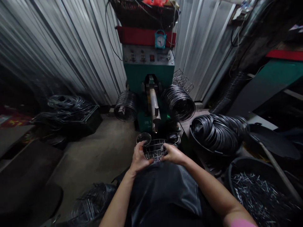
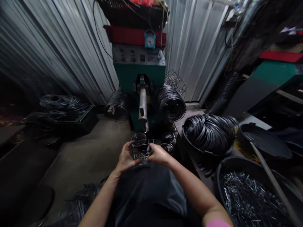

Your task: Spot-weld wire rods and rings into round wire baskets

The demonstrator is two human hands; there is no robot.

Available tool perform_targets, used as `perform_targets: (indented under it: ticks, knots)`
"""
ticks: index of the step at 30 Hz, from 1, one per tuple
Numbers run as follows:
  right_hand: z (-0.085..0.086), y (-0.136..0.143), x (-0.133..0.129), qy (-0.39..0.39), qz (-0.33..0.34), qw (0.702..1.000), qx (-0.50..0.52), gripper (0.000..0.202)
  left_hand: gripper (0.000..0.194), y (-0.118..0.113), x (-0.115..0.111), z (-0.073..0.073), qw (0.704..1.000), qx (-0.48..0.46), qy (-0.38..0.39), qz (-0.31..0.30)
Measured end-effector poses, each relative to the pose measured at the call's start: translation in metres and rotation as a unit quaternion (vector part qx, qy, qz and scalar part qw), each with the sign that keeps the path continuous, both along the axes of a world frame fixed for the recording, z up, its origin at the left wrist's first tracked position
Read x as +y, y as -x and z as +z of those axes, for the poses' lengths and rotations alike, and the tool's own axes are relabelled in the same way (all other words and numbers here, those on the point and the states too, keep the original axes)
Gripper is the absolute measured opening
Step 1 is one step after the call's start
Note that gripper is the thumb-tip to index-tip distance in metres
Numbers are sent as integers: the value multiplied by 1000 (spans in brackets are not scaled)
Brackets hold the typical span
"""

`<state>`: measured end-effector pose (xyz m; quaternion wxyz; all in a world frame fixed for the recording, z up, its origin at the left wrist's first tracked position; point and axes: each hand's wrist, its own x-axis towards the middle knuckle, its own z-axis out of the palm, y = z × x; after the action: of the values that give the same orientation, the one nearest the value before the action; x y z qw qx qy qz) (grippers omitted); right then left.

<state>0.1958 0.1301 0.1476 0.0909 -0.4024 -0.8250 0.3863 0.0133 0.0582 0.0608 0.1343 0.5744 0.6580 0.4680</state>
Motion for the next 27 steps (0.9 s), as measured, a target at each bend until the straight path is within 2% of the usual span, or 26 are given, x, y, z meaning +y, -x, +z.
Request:
perform_targets:
  ticks: [4,9,11,13,15,18,22,27]
  knots:
    - [-3,6,7,-75,1,993,-88,25,70,-19,2,25,988,153,20,-4]
    - [-24,13,-9,-151,-71,982,-93,22,56,-26,1,41,975,213,53,4]
    - [-33,11,-14,-151,-39,987,-45,27,53,-25,0,42,976,209,62,6]
    - [-37,6,-13,-138,27,990,13,29,52,-23,-1,43,979,191,72,2]
    - [-35,0,-9,-133,86,987,39,29,52,-21,-1,44,983,168,80,0]
    - [-27,-5,-3,-149,138,979,12,35,53,-20,0,44,986,143,87,2]
    - [-23,-3,1,-164,157,973,-41,46,52,-18,4,41,989,118,93,2]
    - [-34,3,10,-180,156,970,-45,45,52,-11,13,33,992,103,77,2]
